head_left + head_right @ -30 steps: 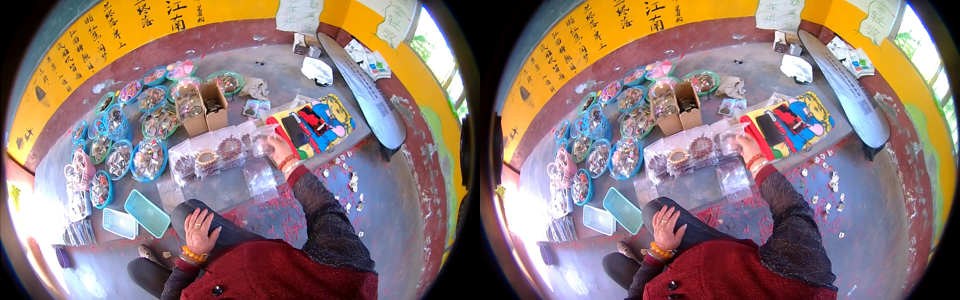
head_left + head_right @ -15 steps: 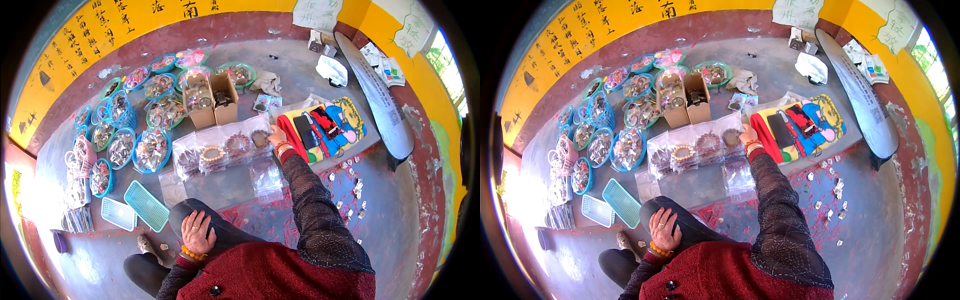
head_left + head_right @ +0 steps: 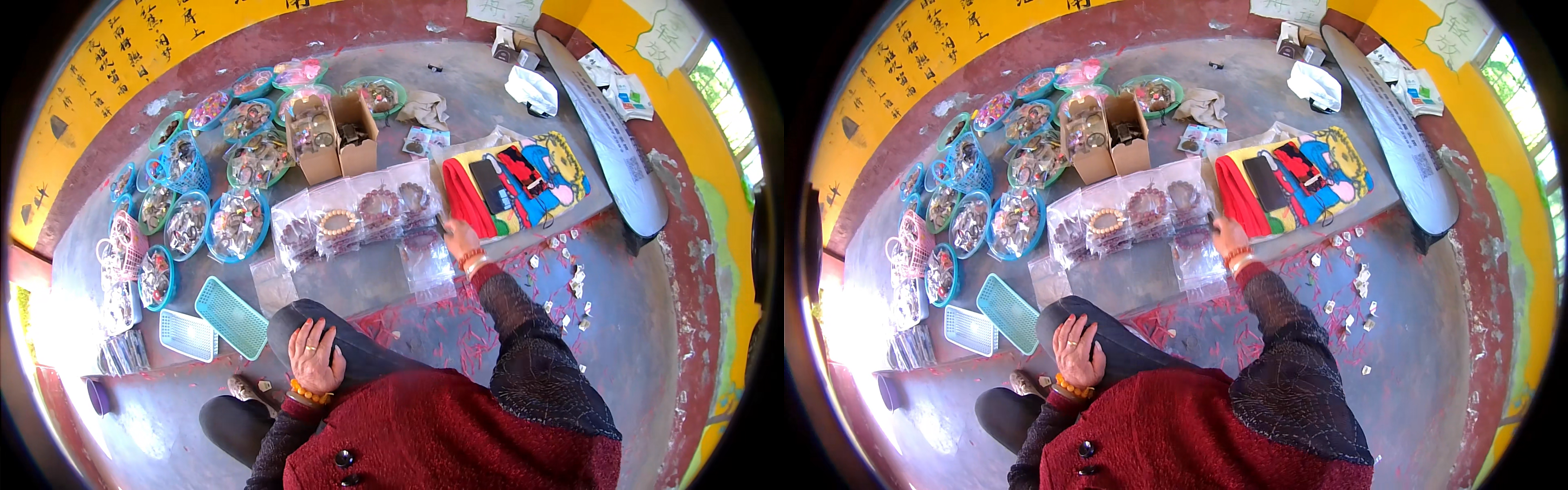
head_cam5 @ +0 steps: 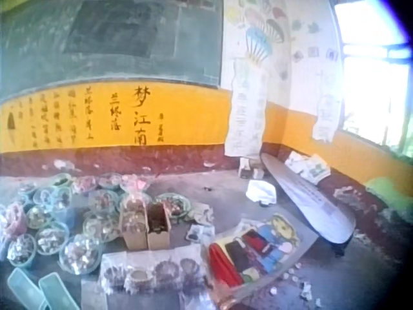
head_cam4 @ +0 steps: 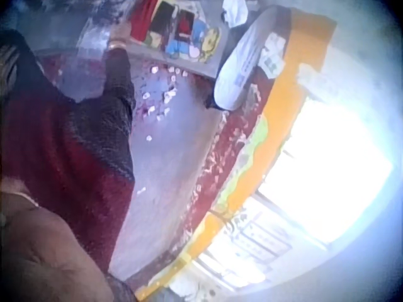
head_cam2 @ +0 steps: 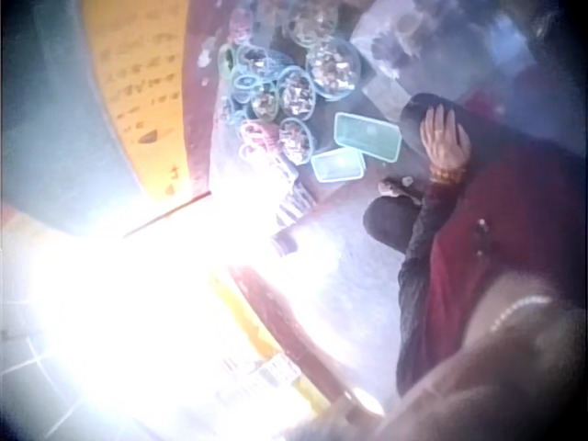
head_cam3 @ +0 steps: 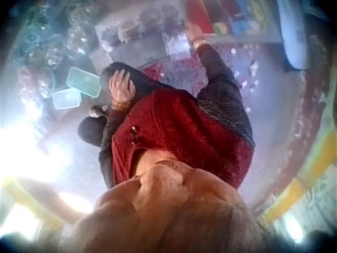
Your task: The person sits on the floor and packs beaded bracelets into small plastic bags. They pick up bracelets from a green basket, place them into bags, and set the packaged items aside on the floor.
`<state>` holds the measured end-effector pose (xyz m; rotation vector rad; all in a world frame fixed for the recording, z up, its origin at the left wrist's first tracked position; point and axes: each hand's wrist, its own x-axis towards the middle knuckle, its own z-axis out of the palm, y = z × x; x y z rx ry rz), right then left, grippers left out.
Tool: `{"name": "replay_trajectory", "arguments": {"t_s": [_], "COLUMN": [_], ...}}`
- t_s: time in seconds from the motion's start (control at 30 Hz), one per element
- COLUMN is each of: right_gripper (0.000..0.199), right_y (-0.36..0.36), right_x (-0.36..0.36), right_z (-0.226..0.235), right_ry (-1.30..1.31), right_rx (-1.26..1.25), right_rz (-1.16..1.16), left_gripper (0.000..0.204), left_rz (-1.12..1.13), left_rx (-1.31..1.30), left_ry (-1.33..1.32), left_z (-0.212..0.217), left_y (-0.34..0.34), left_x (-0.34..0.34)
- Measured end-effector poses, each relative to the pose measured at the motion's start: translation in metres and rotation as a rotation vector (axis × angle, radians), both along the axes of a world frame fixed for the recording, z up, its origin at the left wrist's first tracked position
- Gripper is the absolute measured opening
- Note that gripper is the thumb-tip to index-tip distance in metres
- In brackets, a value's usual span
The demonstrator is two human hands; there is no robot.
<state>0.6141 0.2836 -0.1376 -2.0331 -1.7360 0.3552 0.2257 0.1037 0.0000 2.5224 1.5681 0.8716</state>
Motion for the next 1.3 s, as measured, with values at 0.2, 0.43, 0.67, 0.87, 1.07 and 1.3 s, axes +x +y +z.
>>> {"name": "replay_trajectory", "arguments": {"t_s": [0.2, 0.43, 0.67, 0.87, 1.07, 1.3], "right_gripper": [0.036, 0.043, 0.018, 0.023, 0.022, 0.035], "right_y": [-0.09, -0.027, 0.024, 0.018, -0.005, -0.083], "right_x": [-0.04, -0.125, -0.106, -0.058, -0.004, -0.121], "right_z": [-0.02, -0.005, -0.047, -0.004, 0.055, 0.168], "right_ry": [0.003, -0.321, -0.481, -0.382, 0.917, 1.86], "right_rx": [0.066, -0.278, -0.451, -0.345, -0.431, -0.504], "right_rz": [0.07, 0.019, 0.1, 0.085, 0.081, 0.307], "left_gripper": [0.033, 0.032, 0.03, 0.03, 0.031, 0.04], "left_rz": [-0.012, 0.009, 0.022, 0.02, 0.014, 0.035], "left_rx": [0.014, 0.022, 0.042, 0.042, -0.018, -0.655], "left_ry": [-0.03, -0.054, -0.055, -0.081, -0.136, -1.168], "left_z": [-0.004, -0.004, -0.004, -0.004, 0.001, 0.027], "left_y": [-0.002, -0.008, -0.01, -0.01, -0.007, 0.009], "left_x": [-0.002, -0.011, -0.017, -0.016, -0.015, 0.002]}}
